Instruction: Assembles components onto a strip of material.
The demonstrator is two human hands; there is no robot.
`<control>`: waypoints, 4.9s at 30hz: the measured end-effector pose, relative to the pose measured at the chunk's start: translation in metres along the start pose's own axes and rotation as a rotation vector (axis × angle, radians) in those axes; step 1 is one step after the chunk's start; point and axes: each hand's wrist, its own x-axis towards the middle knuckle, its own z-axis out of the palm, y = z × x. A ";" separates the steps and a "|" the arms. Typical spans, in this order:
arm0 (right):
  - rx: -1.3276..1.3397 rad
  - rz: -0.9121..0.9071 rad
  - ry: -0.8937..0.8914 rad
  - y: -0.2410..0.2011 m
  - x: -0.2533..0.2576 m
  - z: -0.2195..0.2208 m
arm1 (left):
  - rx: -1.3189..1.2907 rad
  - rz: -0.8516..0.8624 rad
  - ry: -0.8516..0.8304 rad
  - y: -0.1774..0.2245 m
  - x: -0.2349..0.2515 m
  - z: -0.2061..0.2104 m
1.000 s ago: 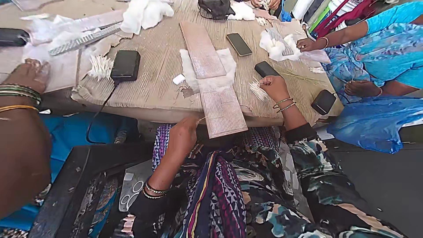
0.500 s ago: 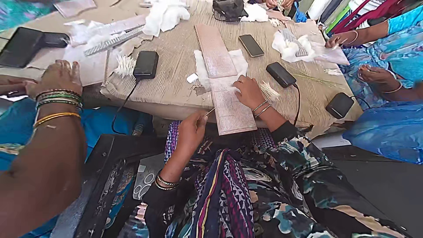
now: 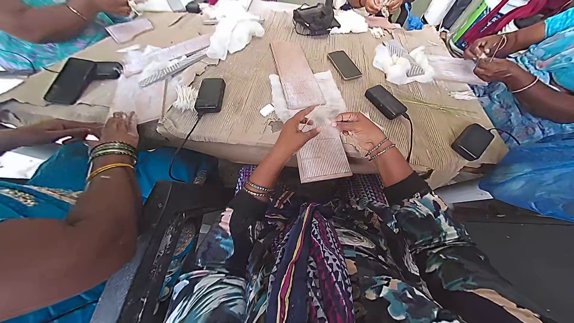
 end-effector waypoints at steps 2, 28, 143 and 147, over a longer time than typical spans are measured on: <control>-0.014 -0.007 -0.070 -0.002 0.003 0.001 | -0.036 0.008 -0.096 0.001 0.019 0.005; -0.403 0.099 -0.083 0.006 0.004 0.010 | 0.028 -0.186 0.113 -0.029 -0.008 0.011; -1.351 -0.202 0.321 0.018 0.015 -0.011 | 0.677 0.085 0.302 -0.052 -0.126 -0.019; -1.407 -0.237 0.250 0.025 0.030 -0.015 | 0.676 0.067 0.314 -0.049 -0.129 -0.020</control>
